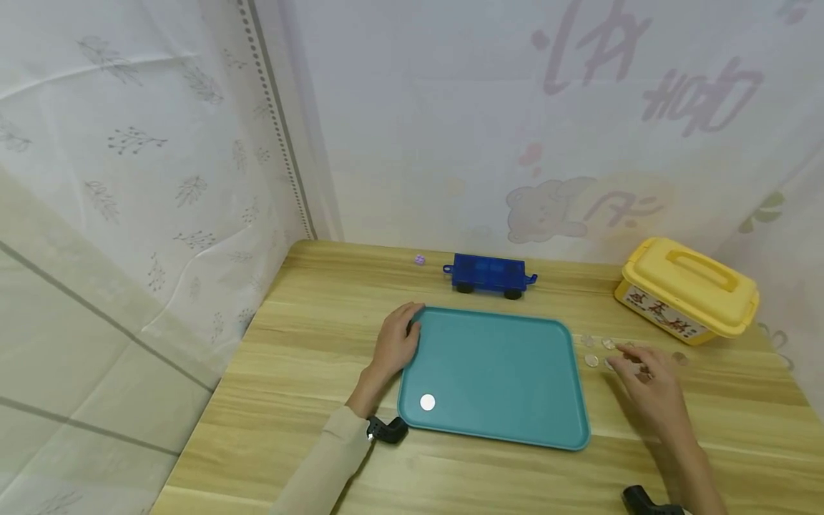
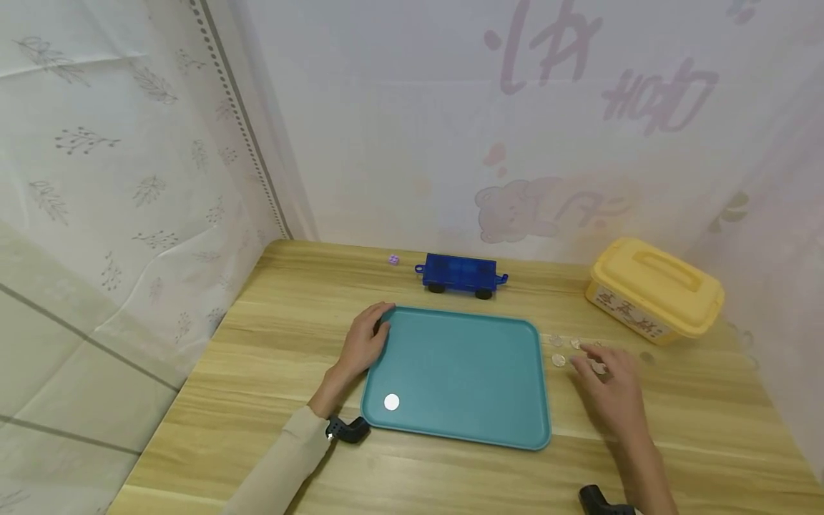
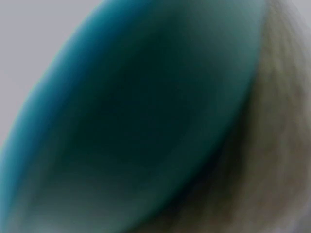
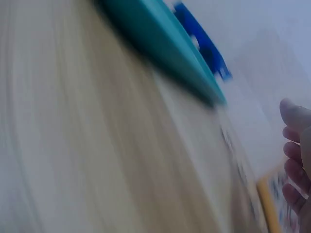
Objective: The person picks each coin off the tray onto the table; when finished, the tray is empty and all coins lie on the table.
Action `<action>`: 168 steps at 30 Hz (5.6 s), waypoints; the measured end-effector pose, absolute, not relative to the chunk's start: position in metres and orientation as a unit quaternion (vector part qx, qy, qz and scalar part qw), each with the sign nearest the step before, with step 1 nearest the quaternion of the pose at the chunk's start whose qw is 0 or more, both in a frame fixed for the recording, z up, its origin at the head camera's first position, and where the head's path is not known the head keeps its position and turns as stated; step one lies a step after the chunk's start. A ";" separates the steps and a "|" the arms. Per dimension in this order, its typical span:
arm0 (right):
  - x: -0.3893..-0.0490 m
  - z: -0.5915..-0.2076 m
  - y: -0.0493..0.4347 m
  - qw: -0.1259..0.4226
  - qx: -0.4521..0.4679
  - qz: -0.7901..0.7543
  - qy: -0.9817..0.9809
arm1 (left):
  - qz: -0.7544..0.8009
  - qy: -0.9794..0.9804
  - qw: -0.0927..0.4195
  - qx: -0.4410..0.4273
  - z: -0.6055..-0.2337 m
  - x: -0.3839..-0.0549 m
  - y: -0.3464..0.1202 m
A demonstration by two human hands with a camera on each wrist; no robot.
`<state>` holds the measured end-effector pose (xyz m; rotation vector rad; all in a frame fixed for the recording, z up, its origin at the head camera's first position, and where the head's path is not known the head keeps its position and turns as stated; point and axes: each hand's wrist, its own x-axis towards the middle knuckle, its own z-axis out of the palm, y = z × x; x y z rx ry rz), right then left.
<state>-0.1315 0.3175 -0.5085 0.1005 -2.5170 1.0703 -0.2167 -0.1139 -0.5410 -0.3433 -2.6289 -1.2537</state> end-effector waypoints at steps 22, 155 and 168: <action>-0.141 -0.522 0.151 0.083 0.265 0.360 -0.891 | -0.423 -0.891 0.115 -0.117 -0.537 -0.221 -0.118; -0.136 -0.522 0.303 0.149 0.020 0.372 -0.916 | -0.427 -0.892 0.097 -0.111 -0.544 -0.216 -0.116; -0.122 -0.527 0.381 0.201 -0.084 0.324 -0.921 | -0.424 -0.894 0.088 -0.114 -0.543 -0.216 -0.114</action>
